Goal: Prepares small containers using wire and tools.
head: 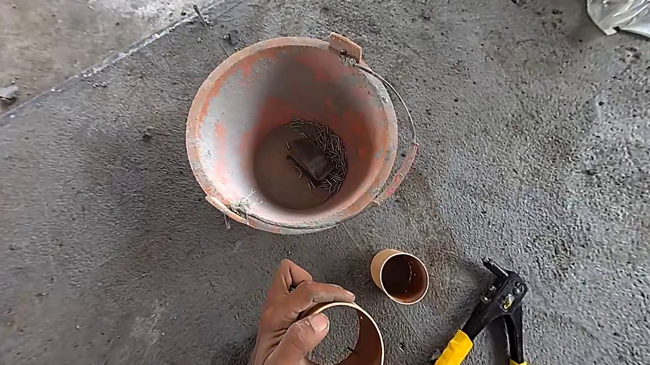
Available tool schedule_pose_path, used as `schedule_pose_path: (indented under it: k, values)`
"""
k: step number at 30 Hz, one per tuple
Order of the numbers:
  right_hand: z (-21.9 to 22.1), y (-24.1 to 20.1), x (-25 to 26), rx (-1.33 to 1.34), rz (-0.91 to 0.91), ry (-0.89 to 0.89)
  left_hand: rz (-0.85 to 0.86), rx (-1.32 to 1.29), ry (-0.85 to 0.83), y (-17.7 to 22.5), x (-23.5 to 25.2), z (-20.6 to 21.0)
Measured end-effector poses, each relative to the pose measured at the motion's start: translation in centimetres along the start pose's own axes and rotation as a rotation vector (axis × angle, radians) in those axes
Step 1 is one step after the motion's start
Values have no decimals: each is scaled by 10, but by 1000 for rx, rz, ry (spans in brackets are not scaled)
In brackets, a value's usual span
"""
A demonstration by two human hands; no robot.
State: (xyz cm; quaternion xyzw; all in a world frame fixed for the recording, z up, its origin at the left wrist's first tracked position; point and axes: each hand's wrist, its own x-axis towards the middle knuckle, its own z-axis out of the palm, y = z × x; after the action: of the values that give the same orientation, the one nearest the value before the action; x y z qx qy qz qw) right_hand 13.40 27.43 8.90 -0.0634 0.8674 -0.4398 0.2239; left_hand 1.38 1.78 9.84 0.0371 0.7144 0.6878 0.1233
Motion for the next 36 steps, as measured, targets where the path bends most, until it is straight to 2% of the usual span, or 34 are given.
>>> schedule_pose_path:
  k: [1,2,3,5,7,24,36]
  values:
    - [0,0,0,-3,-7,-3,-138,21,28,23,3,5]
    - [0,0,1,-2,-11,-9,-199,28,34,32,5,7]
    - [0,0,1,1,-12,-14,-151,15,29,23,3,5]
    - [0,1,1,8,-9,-19,70,-16,-6,-16,0,-2]
    - [1,2,1,9,-9,-22,138,-25,-8,-26,0,-3]
    - [1,-3,2,67,29,41,83,-97,7,-28,-1,-3]
    - [-1,-4,2,28,-1,8,65,-104,1,-30,-2,-2]
